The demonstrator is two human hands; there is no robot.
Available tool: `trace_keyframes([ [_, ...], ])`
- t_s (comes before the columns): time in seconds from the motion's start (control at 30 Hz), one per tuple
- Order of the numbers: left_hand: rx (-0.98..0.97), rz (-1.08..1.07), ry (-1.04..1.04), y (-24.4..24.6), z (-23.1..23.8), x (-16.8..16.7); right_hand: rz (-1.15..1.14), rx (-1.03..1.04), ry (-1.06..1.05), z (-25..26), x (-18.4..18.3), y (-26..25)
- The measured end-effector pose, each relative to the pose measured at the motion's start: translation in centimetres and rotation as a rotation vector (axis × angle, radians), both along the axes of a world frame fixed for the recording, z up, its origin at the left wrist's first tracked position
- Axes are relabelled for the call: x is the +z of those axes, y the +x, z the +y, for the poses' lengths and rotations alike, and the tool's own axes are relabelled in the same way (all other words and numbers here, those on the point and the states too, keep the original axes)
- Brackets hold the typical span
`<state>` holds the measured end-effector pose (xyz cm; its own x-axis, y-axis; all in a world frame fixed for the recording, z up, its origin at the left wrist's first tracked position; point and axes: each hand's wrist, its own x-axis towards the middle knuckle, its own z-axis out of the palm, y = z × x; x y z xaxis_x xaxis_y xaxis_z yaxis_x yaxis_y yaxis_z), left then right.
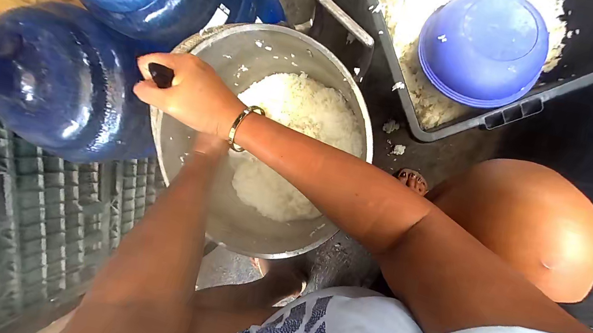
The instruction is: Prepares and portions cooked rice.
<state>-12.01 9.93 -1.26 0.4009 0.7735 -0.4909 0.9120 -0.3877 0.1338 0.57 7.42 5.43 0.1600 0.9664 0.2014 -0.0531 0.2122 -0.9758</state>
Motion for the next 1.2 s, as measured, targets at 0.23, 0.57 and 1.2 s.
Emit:
trace_keyframes([
  [0.23, 0.453, -0.843, -0.228, 2.0, -0.1, -5.4, 0.115, -0.064, -0.26, 2.2, -2.8, 2.3],
  [0.57, 0.59, -0.894, -0.319, 2.3, -4.2, -4.6, -0.002, 0.063, -0.43, 0.9, -0.2, 2.2],
  [1.2, 0.066, -0.224, -0.139, 2.4, 1.1, 1.0, 0.172, -0.141, -0.097, 1.2, -2.4, 0.9],
])
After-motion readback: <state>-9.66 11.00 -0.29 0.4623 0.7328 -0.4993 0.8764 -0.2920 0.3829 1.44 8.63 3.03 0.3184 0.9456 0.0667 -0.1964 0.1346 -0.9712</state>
